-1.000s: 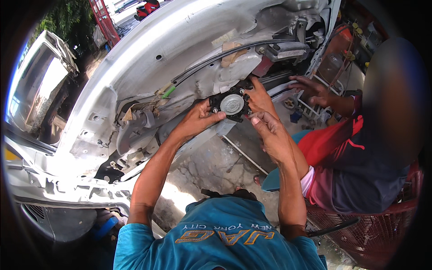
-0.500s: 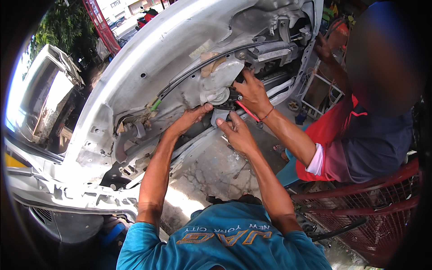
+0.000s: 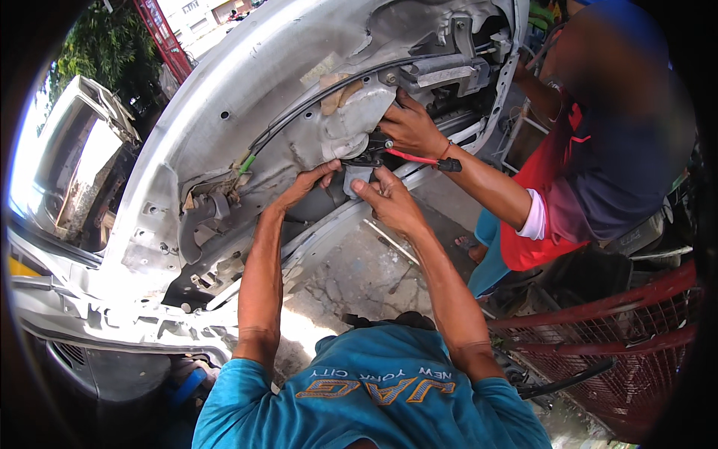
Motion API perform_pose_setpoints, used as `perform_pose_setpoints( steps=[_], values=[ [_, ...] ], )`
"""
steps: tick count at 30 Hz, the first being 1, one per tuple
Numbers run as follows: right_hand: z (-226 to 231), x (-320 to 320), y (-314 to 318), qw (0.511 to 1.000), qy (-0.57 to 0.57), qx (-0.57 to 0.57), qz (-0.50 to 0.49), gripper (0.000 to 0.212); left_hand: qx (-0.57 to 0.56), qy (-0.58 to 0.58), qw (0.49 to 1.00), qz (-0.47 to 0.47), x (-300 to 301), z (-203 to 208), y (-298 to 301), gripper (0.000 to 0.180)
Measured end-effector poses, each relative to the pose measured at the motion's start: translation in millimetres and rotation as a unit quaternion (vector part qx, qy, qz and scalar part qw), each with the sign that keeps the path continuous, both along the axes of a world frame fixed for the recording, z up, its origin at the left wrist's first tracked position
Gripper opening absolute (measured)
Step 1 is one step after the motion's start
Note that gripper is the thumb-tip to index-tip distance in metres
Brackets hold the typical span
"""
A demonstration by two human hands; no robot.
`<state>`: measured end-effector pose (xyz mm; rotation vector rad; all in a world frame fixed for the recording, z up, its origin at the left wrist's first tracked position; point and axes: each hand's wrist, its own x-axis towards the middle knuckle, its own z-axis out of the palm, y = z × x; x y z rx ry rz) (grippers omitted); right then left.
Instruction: The person installs a car horn into the front trunk area of a white car. He positions the horn, routes the wiring, and secures the horn with bolts and nuts. He then places a plastic cover over the installed horn.
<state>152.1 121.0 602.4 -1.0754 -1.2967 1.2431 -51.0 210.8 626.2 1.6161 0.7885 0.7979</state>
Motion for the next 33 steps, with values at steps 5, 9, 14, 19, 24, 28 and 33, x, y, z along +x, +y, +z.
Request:
perform_pose_setpoints(
  steps=[5,9,14,19,24,28,33],
  values=[
    [-5.7,-2.9,2.2,0.999,0.042,0.006,0.004,0.039,0.07,0.037,0.997,-0.008,-2.2,2.5,-1.3,0.034],
    [-11.1,-2.7,6.4,0.995,0.083,-0.04,0.032,0.032,0.073,0.033,0.997,0.008,-0.2,0.4,-5.7,0.04],
    [-22.8,-3.4,10.8,0.996,0.088,-0.025,0.018,0.029,0.072,0.174,0.978,0.092,-5.2,-3.2,-21.8,0.053],
    [-9.2,2.1,10.9,0.995,0.093,0.003,0.018,0.029,0.154,0.189,0.955,0.169,-11.5,-6.4,-48.1,0.066],
    [-11.1,2.8,21.0,0.996,0.081,0.018,0.025,0.034,0.171,0.335,0.905,0.201,-1.8,11.7,-65.9,0.061],
    [-7.1,0.1,23.6,0.992,0.118,0.012,0.033,0.032,0.364,0.287,0.86,0.214,-5.3,-11.9,-74.0,0.057],
    [-3.8,-6.6,25.1,0.988,0.146,0.023,0.045,0.032,0.54,0.287,0.736,0.291,-24.1,-58.5,-101.4,0.065]
  ],
)
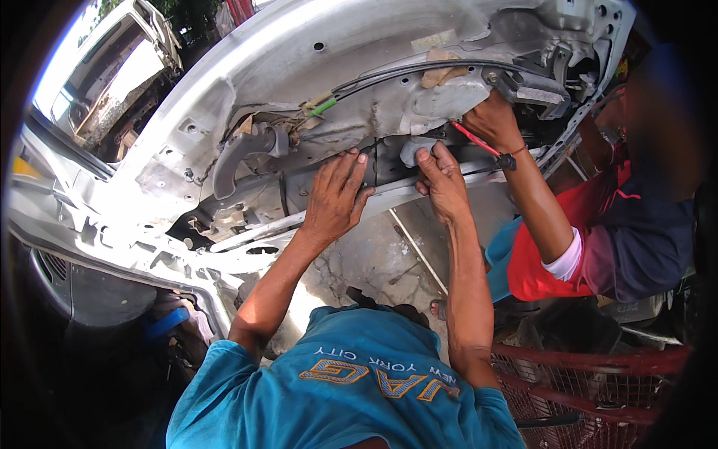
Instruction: The person installs a car horn into the front trunk area of a white car. He positions the horn, routes the wiring, and secures the horn with bolts and nuts. He then places a plastic cover over the installed horn.
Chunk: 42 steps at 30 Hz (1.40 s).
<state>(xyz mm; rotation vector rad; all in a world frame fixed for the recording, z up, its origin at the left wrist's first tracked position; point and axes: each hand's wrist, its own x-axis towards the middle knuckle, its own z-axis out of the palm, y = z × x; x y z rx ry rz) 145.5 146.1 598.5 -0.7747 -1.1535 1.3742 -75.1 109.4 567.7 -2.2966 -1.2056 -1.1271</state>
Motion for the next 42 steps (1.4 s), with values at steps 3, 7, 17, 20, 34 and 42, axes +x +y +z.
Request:
perform_pose_setpoints(
  steps=[3,7,17,20,34,42],
  values=[
    [1.0,-1.4,6.1,1.0,-0.015,0.015,0.001,0.03,-0.004,-0.02,0.999,0.026,-21.8,-24.1,-25.9,0.057],
    [8.4,-11.0,15.2,0.999,-0.004,0.033,0.0,0.029,-0.021,-0.135,0.98,0.142,-62.6,-39.5,-60.3,0.035],
    [-3.3,-48.6,27.9,0.996,0.088,0.027,0.007,0.017,-0.245,-0.493,0.809,0.206,-123.3,-37.0,-104.2,0.045],
    [-5.9,-69.7,19.9,0.99,0.138,0.019,0.027,0.018,-0.261,-0.464,0.833,0.149,-106.6,-26.7,-95.9,0.052],
    [-28.1,-80.3,11.2,0.994,0.1,0.004,0.044,0.028,-0.135,-0.856,0.452,-0.212,-197.3,-49.5,-56.5,0.045],
    [-30.6,-74.6,4.2,0.987,0.153,-0.024,0.031,0.025,-0.181,-0.862,0.402,-0.251,-203.4,-61.4,-72.9,0.057]
  ],
)
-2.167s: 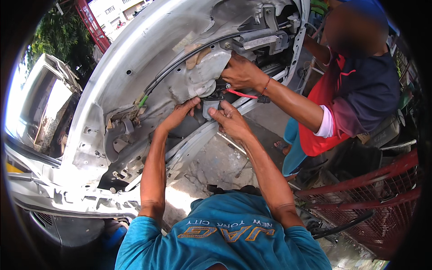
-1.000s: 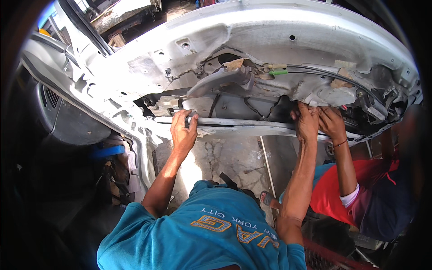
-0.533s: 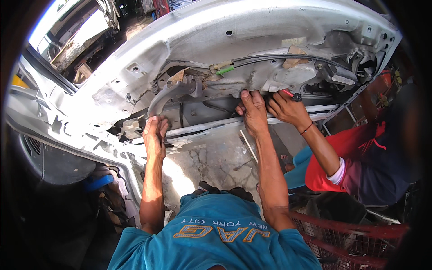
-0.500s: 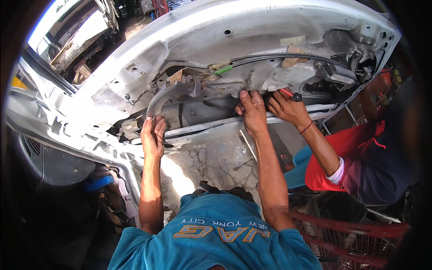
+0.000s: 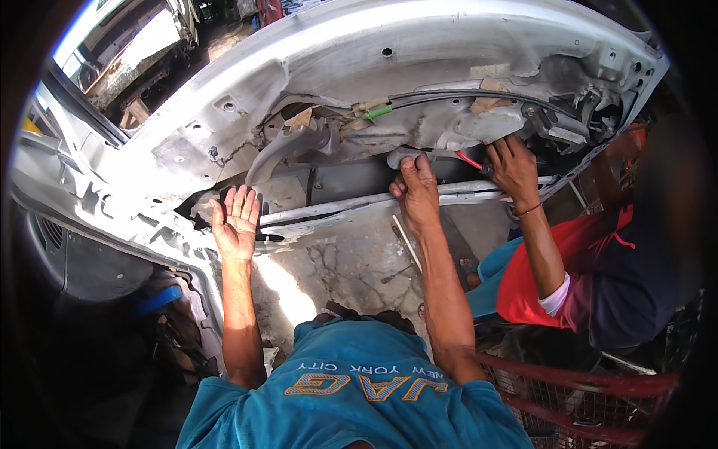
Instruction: The person installs a car horn into the front trunk area of a white car. He positions the horn, routes the wiring, and secures the horn with bolts and nuts. He then places a plastic cover over the installed horn.
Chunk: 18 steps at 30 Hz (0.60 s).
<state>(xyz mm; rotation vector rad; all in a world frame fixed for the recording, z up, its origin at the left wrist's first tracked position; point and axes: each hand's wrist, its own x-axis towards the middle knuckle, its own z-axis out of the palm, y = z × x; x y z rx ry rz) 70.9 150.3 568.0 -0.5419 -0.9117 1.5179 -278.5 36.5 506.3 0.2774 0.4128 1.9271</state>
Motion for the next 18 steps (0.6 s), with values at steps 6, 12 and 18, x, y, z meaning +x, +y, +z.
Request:
perform_pose_setpoints(
  steps=[6,12,18],
  values=[
    [5.5,17.5,0.7,0.999,-0.026,-0.018,-0.014,0.028,-0.192,0.168,0.96,0.112,-7.5,-8.2,-14.4,0.052],
    [19.6,36.7,4.2,0.995,-0.089,-0.005,-0.039,0.022,-0.404,0.524,0.701,0.266,-1.0,15.4,-19.1,0.044],
    [17.8,54.2,13.9,0.991,-0.119,0.008,-0.052,0.035,-0.429,0.691,0.499,0.299,-13.1,31.0,-23.8,0.056]
  ],
)
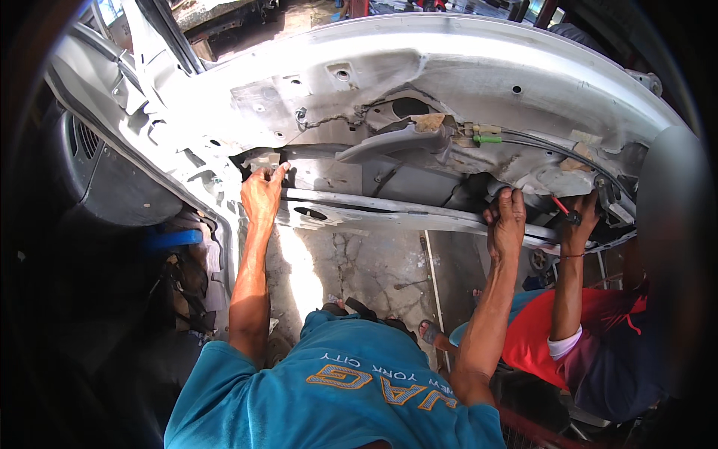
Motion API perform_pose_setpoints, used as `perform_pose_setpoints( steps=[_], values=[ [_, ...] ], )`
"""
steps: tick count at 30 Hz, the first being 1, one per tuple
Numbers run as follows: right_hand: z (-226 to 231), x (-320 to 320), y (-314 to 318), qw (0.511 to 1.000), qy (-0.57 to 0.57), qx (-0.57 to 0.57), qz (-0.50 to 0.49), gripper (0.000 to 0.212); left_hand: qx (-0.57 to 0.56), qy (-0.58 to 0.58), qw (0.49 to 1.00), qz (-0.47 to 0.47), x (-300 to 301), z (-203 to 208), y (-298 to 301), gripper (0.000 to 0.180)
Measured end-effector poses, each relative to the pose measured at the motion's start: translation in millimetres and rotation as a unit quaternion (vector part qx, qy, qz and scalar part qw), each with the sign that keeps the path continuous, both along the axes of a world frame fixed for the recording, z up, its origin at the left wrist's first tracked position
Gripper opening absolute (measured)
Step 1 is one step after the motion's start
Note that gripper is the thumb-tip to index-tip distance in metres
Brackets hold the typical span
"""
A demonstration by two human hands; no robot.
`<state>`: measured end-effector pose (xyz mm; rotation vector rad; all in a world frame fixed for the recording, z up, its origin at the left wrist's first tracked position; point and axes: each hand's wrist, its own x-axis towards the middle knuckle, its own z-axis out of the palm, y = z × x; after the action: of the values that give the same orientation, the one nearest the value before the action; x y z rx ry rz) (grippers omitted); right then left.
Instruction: The person installs a car horn into the front trunk area of a white car. He positions the horn, routes the wiring, and secures the horn with bolts and nuts. He then places a plastic cover over the installed horn.
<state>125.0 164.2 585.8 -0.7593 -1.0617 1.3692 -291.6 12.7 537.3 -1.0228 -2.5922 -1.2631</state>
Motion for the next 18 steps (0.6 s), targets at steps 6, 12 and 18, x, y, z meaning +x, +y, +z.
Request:
perform_pose_setpoints(
  steps=[6,12,18],
  values=[
    [-7.5,10.2,6.5,0.994,-0.101,0.028,-0.009,0.037,0.039,0.003,0.999,0.023,1.2,1.5,2.6,0.058],
    [1.4,6.2,4.5,0.98,-0.191,0.047,-0.003,0.045,0.024,0.112,0.993,0.028,-11.1,-12.1,7.4,0.058],
    [12.6,16.3,5.6,0.933,-0.354,0.058,0.001,0.06,0.03,0.109,0.994,0.007,-15.6,-2.9,18.5,0.055]
  ],
)
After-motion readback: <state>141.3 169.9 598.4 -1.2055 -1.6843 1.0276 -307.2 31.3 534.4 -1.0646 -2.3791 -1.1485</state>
